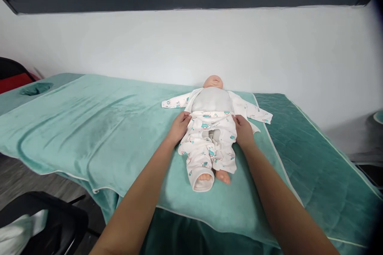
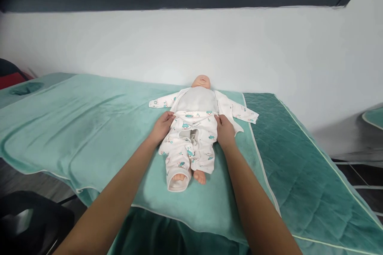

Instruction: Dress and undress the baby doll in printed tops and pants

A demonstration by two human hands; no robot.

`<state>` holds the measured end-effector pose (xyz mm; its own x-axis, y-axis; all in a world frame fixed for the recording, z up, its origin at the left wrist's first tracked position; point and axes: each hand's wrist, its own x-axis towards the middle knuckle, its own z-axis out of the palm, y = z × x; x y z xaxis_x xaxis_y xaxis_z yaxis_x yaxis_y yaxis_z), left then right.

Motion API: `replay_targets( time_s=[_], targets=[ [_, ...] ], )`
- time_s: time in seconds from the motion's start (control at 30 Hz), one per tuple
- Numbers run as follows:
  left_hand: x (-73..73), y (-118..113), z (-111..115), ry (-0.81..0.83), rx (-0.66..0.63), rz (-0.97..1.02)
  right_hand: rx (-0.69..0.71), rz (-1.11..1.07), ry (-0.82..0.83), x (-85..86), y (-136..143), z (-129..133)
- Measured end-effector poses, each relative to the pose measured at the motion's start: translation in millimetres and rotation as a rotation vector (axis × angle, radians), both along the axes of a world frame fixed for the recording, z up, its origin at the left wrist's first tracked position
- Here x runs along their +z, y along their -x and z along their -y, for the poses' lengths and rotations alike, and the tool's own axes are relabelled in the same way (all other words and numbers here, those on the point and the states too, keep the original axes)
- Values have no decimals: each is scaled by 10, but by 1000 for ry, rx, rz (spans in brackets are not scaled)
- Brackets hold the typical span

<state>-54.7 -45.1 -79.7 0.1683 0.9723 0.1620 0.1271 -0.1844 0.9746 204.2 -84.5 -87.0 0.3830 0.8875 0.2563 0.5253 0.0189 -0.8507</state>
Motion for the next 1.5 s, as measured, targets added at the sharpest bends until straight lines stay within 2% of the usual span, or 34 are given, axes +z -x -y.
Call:
replay_targets(
  time_s=[0.2,0.37,0.5,0.7,0.8,0.97,1.1,1.2,1.27,1.4,1.5],
  targets=[
    [-13,9,-7,16,-54,68,105,-63,-24,-36,-27,77],
    [22,10,19,89,-130,179,269,-264,-56,-48,-45,101],
    [52,34,41,66,-218,185,406,-415,-45,-1,-69,162],
    [97,87,73,85,-281,171,430,-525,65,90,-111,251],
    [114,91,84,94,-284,195,491,-551,82,116,-127,275],
    [122,86,93,100,-287,204,603,-493,15,96,-129,259],
    [90,92,96,127,-282,193,528,-413,6,48,-122,222],
    [59,76,83,122,-245,159,422,-294,16,27,-112,182],
    [49,42,61,97,-159,113,323,-258,38,14,-98,138],
    [61,-60,-8,78,109,-21,146,-308,48,-27,-64,25],
    [62,-113,-55,89,160,-58,97,-287,39,-46,-47,-17]
  ],
)
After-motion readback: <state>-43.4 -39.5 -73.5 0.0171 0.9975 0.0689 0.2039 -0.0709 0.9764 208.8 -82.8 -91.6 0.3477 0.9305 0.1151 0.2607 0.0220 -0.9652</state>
